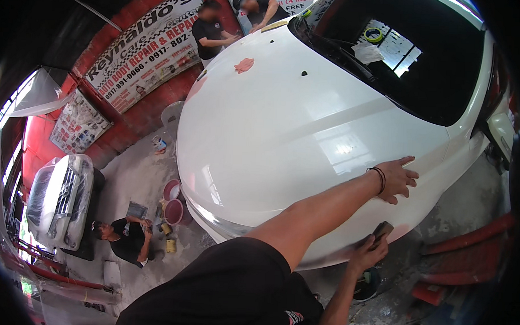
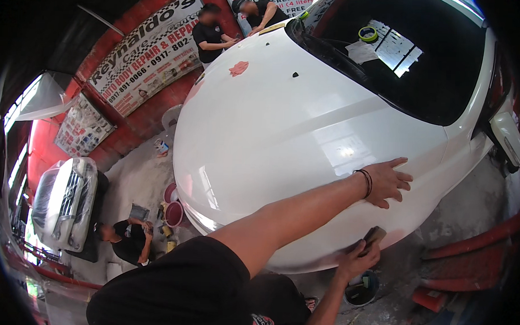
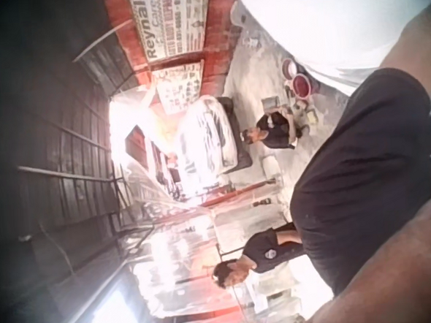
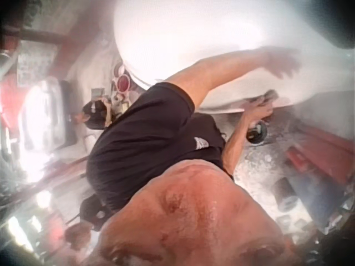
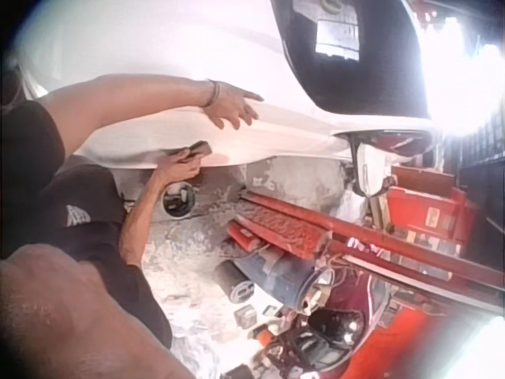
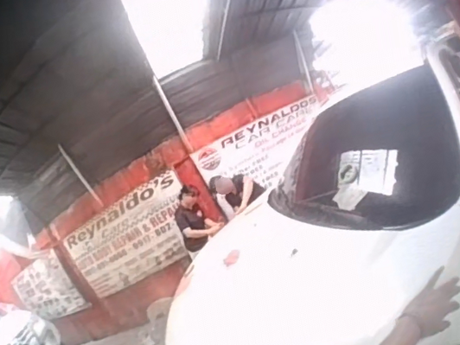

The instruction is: The person sands a pinkish spot on the front fender of a white car using a sanding block. They repeatedly dip the block into a bucket of water and continue sanding the area above the wheel arch.

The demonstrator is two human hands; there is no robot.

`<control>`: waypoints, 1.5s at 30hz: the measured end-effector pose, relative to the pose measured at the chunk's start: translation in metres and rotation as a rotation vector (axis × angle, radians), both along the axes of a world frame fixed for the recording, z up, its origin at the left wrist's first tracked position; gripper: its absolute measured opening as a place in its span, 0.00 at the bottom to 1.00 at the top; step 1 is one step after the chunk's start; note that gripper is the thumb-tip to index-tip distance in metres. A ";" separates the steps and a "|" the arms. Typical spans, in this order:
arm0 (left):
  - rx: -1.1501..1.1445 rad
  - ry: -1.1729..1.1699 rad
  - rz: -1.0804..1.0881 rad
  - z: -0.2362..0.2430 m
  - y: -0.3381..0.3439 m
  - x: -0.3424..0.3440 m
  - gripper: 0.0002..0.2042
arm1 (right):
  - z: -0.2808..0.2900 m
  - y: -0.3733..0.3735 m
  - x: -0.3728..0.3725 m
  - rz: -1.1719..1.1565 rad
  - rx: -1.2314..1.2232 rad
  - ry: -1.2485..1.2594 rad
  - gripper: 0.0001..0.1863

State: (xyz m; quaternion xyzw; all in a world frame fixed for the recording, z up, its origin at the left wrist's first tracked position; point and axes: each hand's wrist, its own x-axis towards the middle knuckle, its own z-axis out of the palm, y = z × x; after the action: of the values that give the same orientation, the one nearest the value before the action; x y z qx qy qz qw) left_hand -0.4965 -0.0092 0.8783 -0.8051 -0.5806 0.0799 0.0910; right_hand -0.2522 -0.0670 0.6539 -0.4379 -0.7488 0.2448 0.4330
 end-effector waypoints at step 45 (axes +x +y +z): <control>0.051 -0.044 0.027 0.011 0.005 0.021 0.21 | -0.003 0.001 0.020 -0.122 0.035 -0.041 0.26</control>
State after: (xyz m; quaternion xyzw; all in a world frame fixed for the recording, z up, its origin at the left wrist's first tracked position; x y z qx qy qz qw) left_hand -0.4755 -0.0037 0.8896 -0.7961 -0.5953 0.0484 0.0975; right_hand -0.2325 -0.0662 0.6513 -0.4799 -0.7337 0.1958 0.4394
